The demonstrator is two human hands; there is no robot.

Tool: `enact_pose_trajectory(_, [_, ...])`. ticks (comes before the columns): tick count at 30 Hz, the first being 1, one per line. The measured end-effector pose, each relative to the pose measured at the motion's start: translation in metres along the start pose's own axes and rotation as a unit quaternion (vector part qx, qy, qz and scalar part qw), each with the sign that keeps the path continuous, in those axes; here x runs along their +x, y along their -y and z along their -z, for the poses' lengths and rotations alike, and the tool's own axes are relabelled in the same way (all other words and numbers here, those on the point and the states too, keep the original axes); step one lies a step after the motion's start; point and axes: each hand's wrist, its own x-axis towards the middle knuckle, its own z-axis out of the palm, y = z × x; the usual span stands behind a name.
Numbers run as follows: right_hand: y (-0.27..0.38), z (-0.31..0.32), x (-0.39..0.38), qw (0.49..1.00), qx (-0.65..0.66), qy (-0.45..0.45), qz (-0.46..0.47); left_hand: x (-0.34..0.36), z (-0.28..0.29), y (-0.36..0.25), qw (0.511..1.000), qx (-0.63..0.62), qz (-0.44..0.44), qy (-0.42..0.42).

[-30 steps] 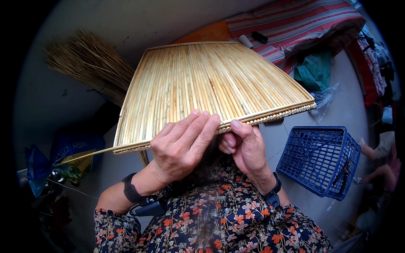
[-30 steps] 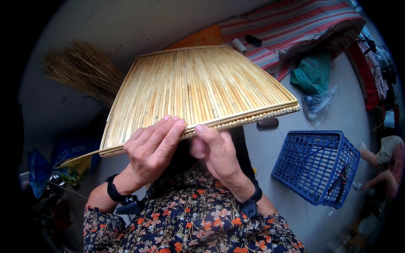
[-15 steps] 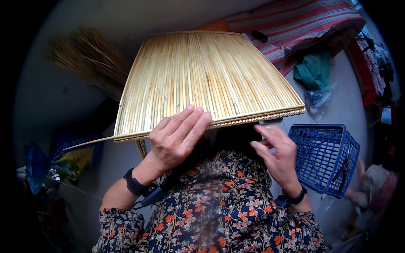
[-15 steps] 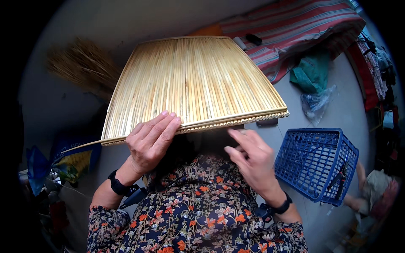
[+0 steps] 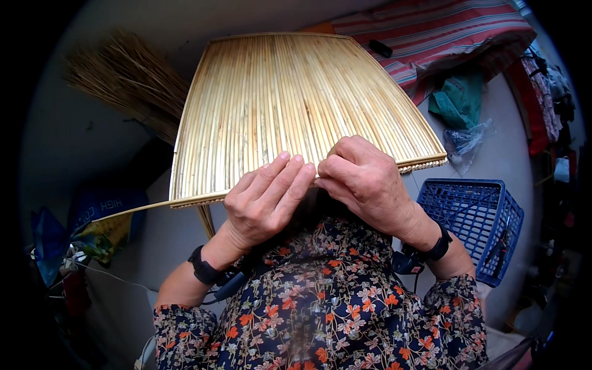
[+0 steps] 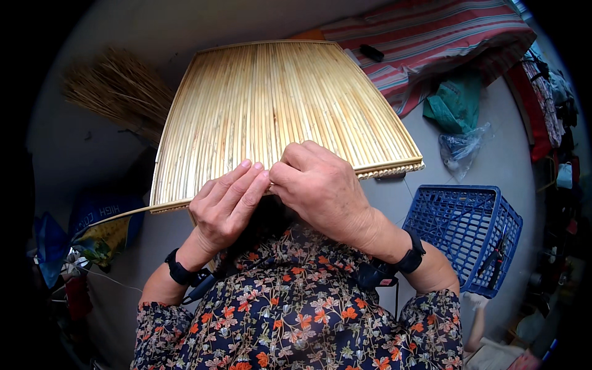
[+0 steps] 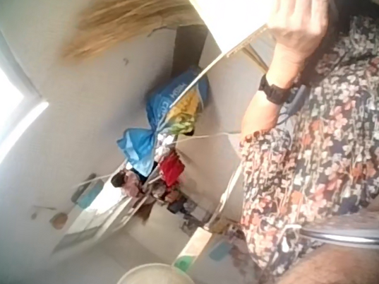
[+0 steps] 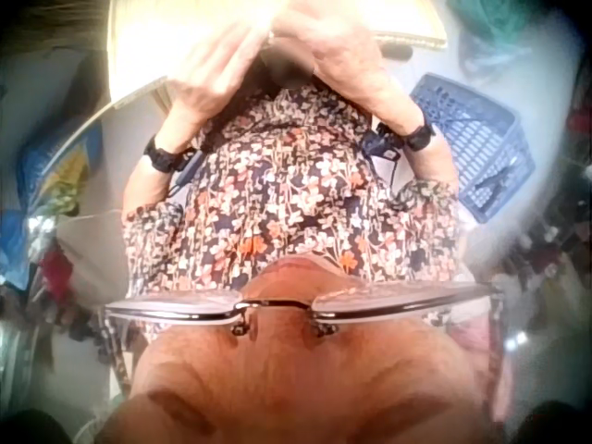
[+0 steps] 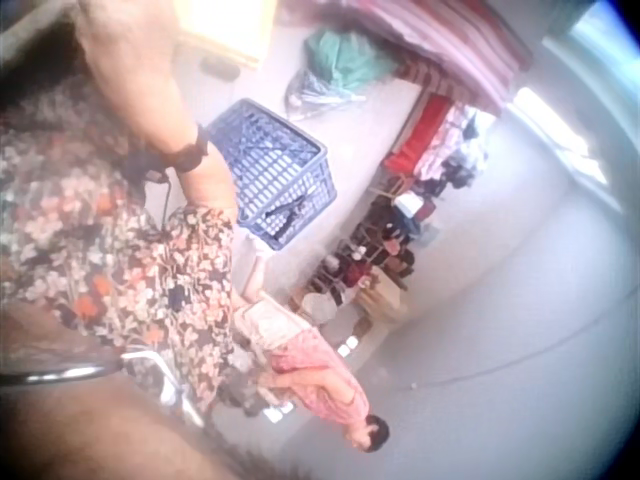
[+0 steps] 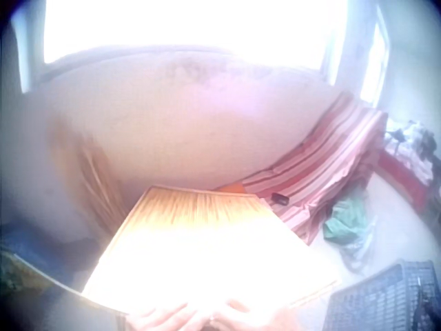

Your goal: The person uses a needle and thread to sew along the edge of a bamboo mat, binding the slats to a thin wooden rod. They push the needle through the gaps, pull the thread tight, and move along the mat by hand.

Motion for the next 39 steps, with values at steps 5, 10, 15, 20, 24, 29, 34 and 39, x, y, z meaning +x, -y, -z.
enact_pose_trajectory(5, [-0.002, -0.003, -0.001, 1.0, -0.009, 0.009, 0.007, -0.004, -0.005, 0.001, 1.0, -0.007, 0.0, -0.018])
enact_pose_trajectory(10, [-0.013, -0.002, -0.017, 0.99, -0.129, -0.031, 0.043, -0.003, -0.001, 0.0, 1.0, -0.011, 0.011, 0.001])
enact_pose_trajectory(15, [-0.017, -0.011, -0.024, 0.986, -0.138, -0.069, 0.069, 0.008, 0.016, 0.0, 0.992, -0.086, 0.059, 0.076])
enact_pose_trajectory(20, [-0.019, -0.015, -0.028, 0.984, -0.139, -0.087, 0.074, 0.024, 0.033, 0.012, 0.945, -0.242, 0.172, 0.14])
enact_pose_trajectory(24, [-0.02, -0.02, -0.03, 0.984, -0.134, -0.094, 0.074, 0.025, 0.032, 0.014, 0.927, -0.259, 0.196, 0.188])
enact_pose_trajectory(29, [-0.02, -0.023, -0.03, 0.981, -0.147, -0.109, 0.069, 0.025, 0.041, 0.013, 0.928, -0.258, 0.215, 0.163])
enact_pose_trajectory(34, [-0.019, -0.02, -0.029, 0.981, -0.147, -0.106, 0.07, 0.015, 0.052, 0.031, 0.942, -0.209, 0.2, 0.168])
enact_pose_trajectory(39, [-0.019, -0.021, -0.029, 0.98, -0.153, -0.106, 0.067, 0.014, 0.051, 0.031, 0.929, -0.235, 0.218, 0.183])
